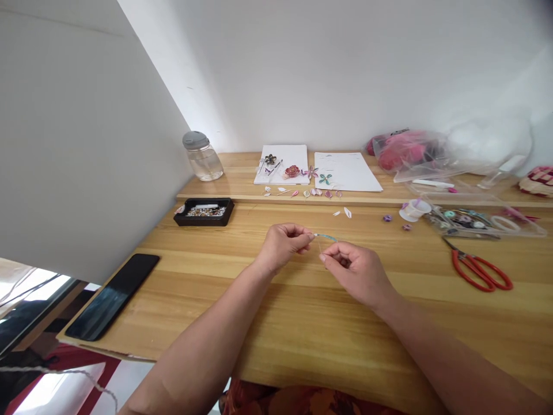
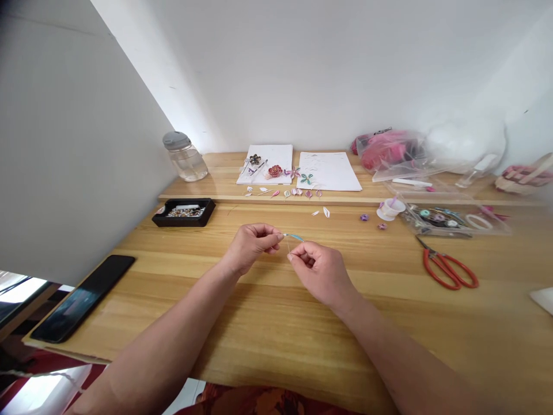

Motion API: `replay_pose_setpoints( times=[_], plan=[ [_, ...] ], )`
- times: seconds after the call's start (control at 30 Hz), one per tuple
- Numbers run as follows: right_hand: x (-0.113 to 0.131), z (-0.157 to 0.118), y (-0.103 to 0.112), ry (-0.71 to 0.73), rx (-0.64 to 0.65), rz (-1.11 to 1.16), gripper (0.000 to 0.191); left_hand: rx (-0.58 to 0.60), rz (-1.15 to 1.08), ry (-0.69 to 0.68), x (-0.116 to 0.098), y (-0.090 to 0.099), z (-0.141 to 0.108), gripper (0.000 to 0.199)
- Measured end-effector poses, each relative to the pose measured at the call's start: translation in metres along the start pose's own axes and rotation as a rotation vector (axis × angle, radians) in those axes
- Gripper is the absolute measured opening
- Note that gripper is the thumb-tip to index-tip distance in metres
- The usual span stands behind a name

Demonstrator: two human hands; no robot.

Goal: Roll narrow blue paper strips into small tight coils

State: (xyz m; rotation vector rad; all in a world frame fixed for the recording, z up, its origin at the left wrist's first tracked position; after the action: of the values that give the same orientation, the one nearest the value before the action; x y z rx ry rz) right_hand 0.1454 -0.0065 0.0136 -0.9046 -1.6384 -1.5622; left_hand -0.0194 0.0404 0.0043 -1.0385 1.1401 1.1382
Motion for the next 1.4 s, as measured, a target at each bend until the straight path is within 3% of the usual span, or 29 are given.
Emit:
replay_pose_setpoints(
  times=[0.37,1.1,1.23,1.4],
  plan=[
    [-0.005,0.003,-0.002,-0.028,0.041,0.035,0.018,-0.014,0.124,-0.007,-0.004,0.004,-0.001,0.034],
    [-0.012,0.006,-0.005,-0.119,0.102,0.114,0.020,-0.017,0.077,-0.035,-0.002,0.004,0.001,0.028],
    [-0.006,0.004,-0.004,-0.060,0.038,0.075,0.018,-0.017,0.062,-0.034,-0.003,0.003,0.001,0.029],
    [0.001,-0.001,0.003,0.149,-0.134,-0.108,0.012,-0.006,0.124,-0.052,-0.004,0.004,0.001,0.030]
  ],
)
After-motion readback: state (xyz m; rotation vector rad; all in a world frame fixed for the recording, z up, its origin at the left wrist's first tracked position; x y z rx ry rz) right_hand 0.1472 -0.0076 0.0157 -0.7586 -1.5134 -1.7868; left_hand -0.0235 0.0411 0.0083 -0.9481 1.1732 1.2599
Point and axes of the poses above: each hand's wrist, its own z-axis towards the middle knuckle, its own y-axis out of the back of the hand, x = y × z, the point moved 4 cm from there along z, towards the middle knuckle, and after that the axes turned 13 degrees about -y, right-handed, at the moved point
